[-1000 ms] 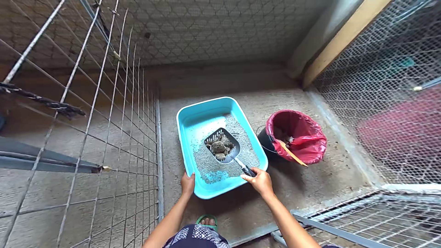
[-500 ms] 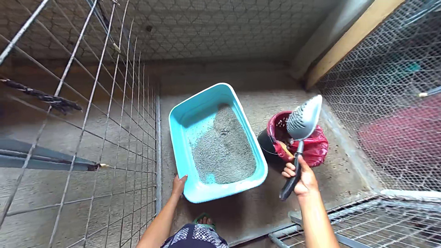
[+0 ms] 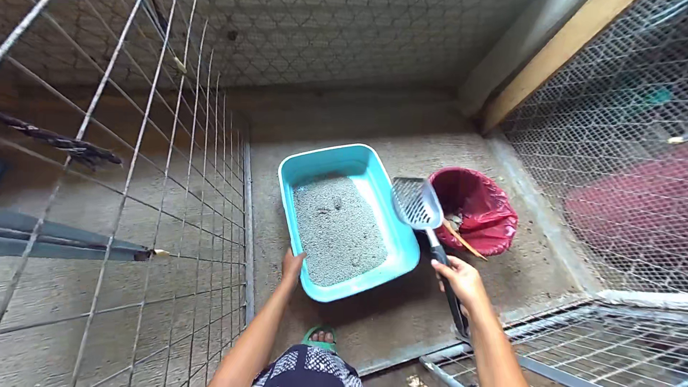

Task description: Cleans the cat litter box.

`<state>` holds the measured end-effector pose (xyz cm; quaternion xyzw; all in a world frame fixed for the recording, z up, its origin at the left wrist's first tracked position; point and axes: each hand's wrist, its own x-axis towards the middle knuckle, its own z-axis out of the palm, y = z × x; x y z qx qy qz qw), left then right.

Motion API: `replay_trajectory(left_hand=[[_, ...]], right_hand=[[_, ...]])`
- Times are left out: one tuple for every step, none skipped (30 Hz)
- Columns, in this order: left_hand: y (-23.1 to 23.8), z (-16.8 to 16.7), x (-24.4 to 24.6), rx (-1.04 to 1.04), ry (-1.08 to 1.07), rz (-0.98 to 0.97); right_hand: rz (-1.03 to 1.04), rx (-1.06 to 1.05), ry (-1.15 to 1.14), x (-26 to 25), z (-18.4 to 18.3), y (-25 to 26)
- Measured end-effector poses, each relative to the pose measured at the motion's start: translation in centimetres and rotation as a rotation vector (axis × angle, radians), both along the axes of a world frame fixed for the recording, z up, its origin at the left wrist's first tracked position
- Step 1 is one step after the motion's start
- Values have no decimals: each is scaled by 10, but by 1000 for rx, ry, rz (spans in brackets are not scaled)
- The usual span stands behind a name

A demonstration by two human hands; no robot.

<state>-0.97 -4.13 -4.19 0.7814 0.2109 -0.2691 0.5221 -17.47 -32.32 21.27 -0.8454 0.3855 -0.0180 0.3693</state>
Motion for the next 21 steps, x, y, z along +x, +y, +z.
replay_trajectory(left_hand=[[2, 3, 19, -59, -9, 0], [3, 7, 38, -103, -15, -9], [3, 9, 54, -139, -13, -22], [3, 8, 64, -168, -16, -22], [3, 8, 69, -188, -19, -20], [3, 7, 72, -200, -31, -18], [3, 8, 74, -207, -55, -17], [2, 10, 74, -215, -87, -15], [3, 14, 70, -223, -115, -15], [4, 19, 64, -237, -140, -18], [5, 25, 58, -255, -160, -16], [6, 31, 53, -273, -180, -14], [8, 36, 49, -284, -202, -18], [8, 41, 47, -285, -227, -29], [9, 46, 44, -284, -248, -40], [8, 52, 41, -286, -267, -53], [8, 57, 37, -287, -288, -60], [8, 62, 32, -291, -309, -63], [8, 68, 27, -286, -330, -66], [9, 74, 19, -270, -346, -71], [9, 77, 11, -239, -372, -76]], right_hand=[[115, -4, 23, -6, -27, -21], [163, 20, 228, 0, -31, -33], [193, 4, 425, 10, -30, -37], [227, -38, 585, 20, -28, -37], [270, -98, 711, 31, -26, -35], [310, -164, 812, 43, -23, -32], [338, -226, 880, 56, -20, -30], [357, -268, 929, 68, -18, -27], [371, -288, 966, 76, -15, -23], [387, -293, 999, 82, -12, -19], [411, -297, 1034, 86, -11, -15], [442, -294, 1059, 88, -10, -12], [474, -282, 1079, 88, -11, -9], [502, -252, 1086, 86, -16, -8], [517, -206, 1073, 81, -24, -11], [518, -142, 1037, 72, -38, -15], [500, -76, 970, 58, -54, -19], [464, -15, 880, 42, -70, -19], [403, 51, 760, 25, -86, -15], [320, 116, 620, 6, -104, -8], [223, 183, 480, -10, -124, 3]])
